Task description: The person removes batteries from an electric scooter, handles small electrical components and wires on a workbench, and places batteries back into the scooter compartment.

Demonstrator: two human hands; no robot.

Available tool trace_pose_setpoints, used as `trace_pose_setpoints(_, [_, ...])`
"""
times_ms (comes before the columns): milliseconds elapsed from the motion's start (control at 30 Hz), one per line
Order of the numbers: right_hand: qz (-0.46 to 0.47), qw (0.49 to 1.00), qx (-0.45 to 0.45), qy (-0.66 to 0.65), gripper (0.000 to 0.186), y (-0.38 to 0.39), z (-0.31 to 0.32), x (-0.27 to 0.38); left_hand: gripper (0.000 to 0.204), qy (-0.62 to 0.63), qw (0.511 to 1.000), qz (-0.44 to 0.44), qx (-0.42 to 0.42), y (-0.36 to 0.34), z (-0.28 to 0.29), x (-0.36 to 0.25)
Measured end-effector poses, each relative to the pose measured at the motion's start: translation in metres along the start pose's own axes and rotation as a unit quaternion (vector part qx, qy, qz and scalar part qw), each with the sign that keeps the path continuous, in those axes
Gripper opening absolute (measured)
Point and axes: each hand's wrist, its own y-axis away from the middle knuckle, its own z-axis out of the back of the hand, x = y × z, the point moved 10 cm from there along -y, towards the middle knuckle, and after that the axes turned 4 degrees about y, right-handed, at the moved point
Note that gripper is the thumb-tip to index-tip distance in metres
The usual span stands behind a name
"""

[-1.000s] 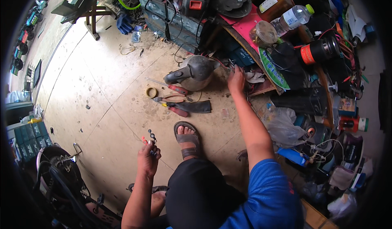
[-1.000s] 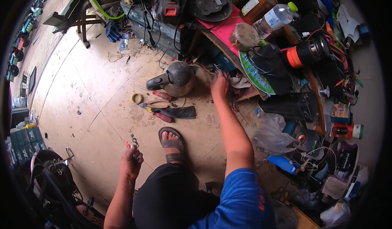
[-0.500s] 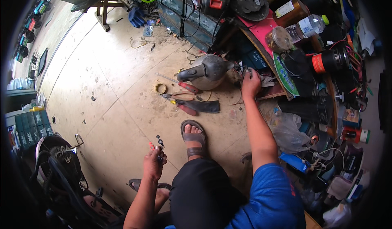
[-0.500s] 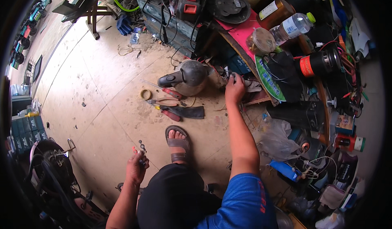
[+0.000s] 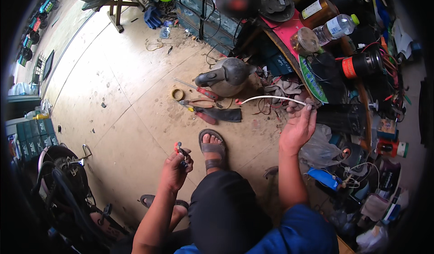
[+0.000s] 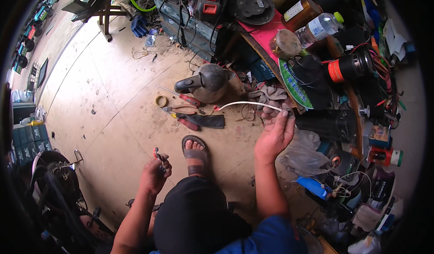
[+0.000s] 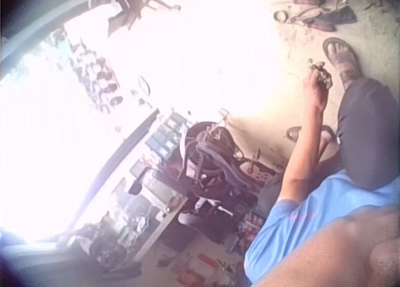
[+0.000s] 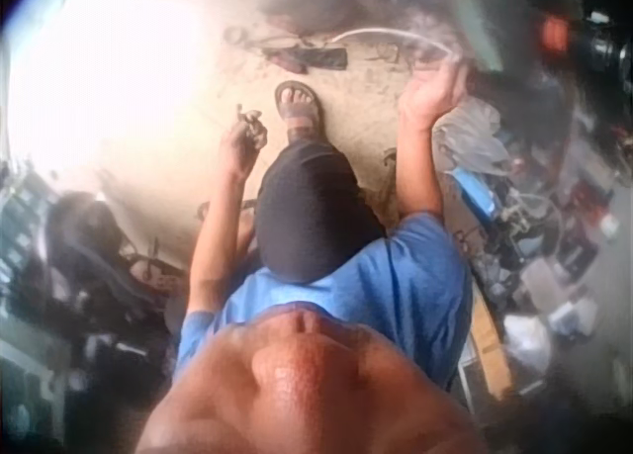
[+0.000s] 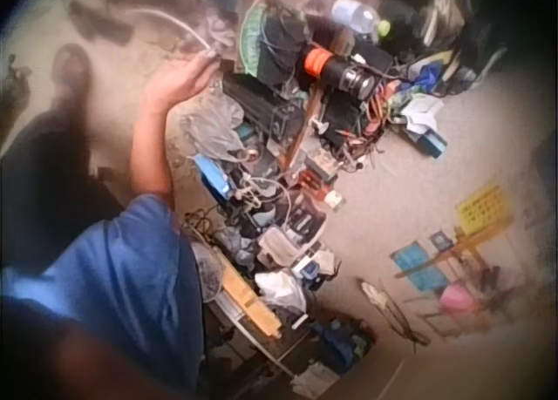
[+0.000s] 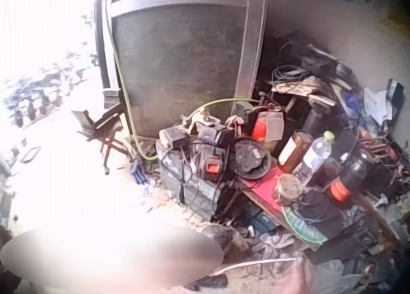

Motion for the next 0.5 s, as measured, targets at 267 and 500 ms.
trace_pose_setpoints(267, [-0.438,0.875,0.044,-0.201,0.017,0.119,-0.032,-0.114,0.053,0.143,0.982,0.046,0.116,-0.009,-0.066,0.020])
trace_pose_setpoints(500, [-0.464,0.860,0.212,0.032,0.024,0.146,-0.029,-0.155,0.036,0.143,0.988,-0.047,0.022,-0.021,-0.024,-0.013])
